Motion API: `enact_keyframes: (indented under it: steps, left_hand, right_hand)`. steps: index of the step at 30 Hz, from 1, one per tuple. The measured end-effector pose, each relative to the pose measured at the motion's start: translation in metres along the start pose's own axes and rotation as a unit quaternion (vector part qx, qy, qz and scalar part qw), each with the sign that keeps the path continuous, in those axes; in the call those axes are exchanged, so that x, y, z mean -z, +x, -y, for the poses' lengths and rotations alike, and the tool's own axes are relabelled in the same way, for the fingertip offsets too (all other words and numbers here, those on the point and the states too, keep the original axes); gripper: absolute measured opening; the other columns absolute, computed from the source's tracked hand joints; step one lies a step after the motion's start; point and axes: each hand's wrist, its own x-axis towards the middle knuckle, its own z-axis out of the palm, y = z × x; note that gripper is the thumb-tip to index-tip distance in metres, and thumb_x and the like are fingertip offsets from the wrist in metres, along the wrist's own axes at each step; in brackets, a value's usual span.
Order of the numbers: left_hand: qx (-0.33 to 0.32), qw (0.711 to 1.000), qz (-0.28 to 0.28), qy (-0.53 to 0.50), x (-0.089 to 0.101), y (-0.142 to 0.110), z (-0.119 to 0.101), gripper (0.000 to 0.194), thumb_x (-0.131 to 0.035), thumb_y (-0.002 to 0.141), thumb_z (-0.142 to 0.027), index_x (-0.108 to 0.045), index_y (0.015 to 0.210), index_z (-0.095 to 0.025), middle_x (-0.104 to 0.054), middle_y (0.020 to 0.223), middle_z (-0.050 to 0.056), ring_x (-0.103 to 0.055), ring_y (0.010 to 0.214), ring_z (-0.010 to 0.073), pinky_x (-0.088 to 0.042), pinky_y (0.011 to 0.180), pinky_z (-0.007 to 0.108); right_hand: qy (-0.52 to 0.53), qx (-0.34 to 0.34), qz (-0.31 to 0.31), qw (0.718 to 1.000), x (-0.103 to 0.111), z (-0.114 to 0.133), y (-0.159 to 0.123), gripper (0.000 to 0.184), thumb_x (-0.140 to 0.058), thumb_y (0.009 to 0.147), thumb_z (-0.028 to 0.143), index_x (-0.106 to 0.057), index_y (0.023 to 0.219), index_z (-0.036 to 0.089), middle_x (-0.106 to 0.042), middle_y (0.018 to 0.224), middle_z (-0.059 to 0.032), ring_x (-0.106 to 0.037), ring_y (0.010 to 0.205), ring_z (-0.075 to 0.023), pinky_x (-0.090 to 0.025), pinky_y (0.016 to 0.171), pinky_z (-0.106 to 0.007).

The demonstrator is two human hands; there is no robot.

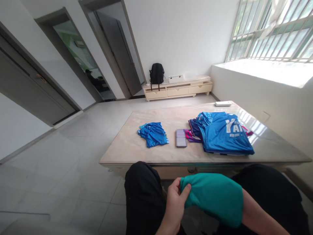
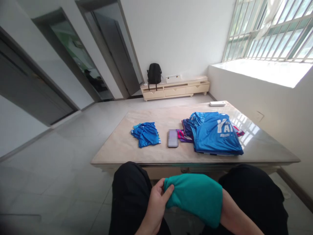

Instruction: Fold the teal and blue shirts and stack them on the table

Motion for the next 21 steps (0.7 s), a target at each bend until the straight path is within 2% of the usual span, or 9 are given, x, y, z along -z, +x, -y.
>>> enact_keyframes:
  steps: [3, 7, 10, 15, 19, 21]
  left_hand:
    - [-0.022, 0.999, -0.027, 0.000, 0.000, -0.001, 0.000, 0.043, -0.086, 0.079, -0.052, -0.072, 0.093, -0.014, -0.071, 0.087, 0.006, -0.063, 0.083, 0.0185, -0.053, 0.076, 0.027]
    - [-0.022, 0.998, -0.054, -0.006, 0.001, -0.004, 0.005, 0.045, -0.085, 0.080, -0.053, -0.071, 0.096, -0.013, -0.071, 0.089, 0.007, -0.064, 0.083, 0.0190, -0.055, 0.077, 0.029]
    - [-0.040, 0.998, -0.055, 0.016, 0.003, -0.004, 0.011, 0.043, -0.086, 0.080, -0.052, -0.071, 0.091, -0.014, -0.070, 0.086, 0.005, -0.064, 0.082, 0.0184, -0.054, 0.075, 0.027]
    - [-0.084, 0.992, -0.071, 0.057, 0.011, -0.002, 0.013, 0.039, -0.083, 0.082, -0.052, -0.071, 0.089, -0.015, -0.071, 0.084, 0.004, -0.065, 0.081, 0.0185, -0.054, 0.075, 0.026]
    - [-0.123, 0.982, -0.094, 0.112, 0.019, 0.003, 0.008, 0.036, -0.080, 0.085, -0.051, -0.076, 0.093, -0.016, -0.075, 0.087, 0.006, -0.069, 0.086, 0.0224, -0.056, 0.079, 0.028]
    - [-0.153, 0.973, -0.103, 0.140, 0.021, 0.006, 0.006, 0.034, -0.079, 0.086, -0.051, -0.078, 0.094, -0.018, -0.076, 0.097, 0.008, -0.071, 0.094, 0.0252, -0.057, 0.088, 0.032]
  right_hand:
    - [0.156, -0.103, 0.029, 0.982, 0.003, 0.003, -0.001, 0.028, -0.078, 0.075, 0.044, -0.083, 0.089, 0.019, -0.083, 0.092, -0.0115, -0.076, 0.109, -0.0345, -0.053, 0.110, -0.046]
    - [0.199, -0.085, 0.046, 0.975, 0.007, 0.007, -0.003, 0.035, -0.076, 0.086, 0.040, -0.080, 0.111, 0.016, -0.082, 0.104, -0.0122, -0.074, 0.115, -0.0334, -0.053, 0.111, -0.048]
    - [0.145, -0.040, 0.041, 0.988, 0.007, 0.008, -0.006, 0.043, -0.078, 0.086, 0.045, -0.079, 0.120, 0.018, -0.081, 0.111, -0.0120, -0.074, 0.114, -0.0340, -0.055, 0.109, -0.047]
    - [0.014, 0.052, 0.007, 0.999, 0.004, 0.007, -0.010, 0.042, -0.084, 0.082, 0.047, -0.082, 0.115, 0.022, -0.082, 0.108, -0.0104, -0.075, 0.107, -0.0335, -0.059, 0.099, -0.046]
    - [-0.093, 0.130, -0.040, 0.986, 0.008, 0.007, -0.006, 0.052, -0.083, 0.080, 0.056, -0.082, 0.119, 0.021, -0.082, 0.105, -0.0102, -0.075, 0.103, -0.0342, -0.061, 0.094, -0.044]
    - [-0.137, 0.173, -0.079, 0.972, 0.011, 0.007, -0.003, 0.055, -0.083, 0.077, 0.059, -0.082, 0.118, 0.022, -0.080, 0.117, -0.0111, -0.072, 0.112, -0.0354, -0.061, 0.095, -0.040]
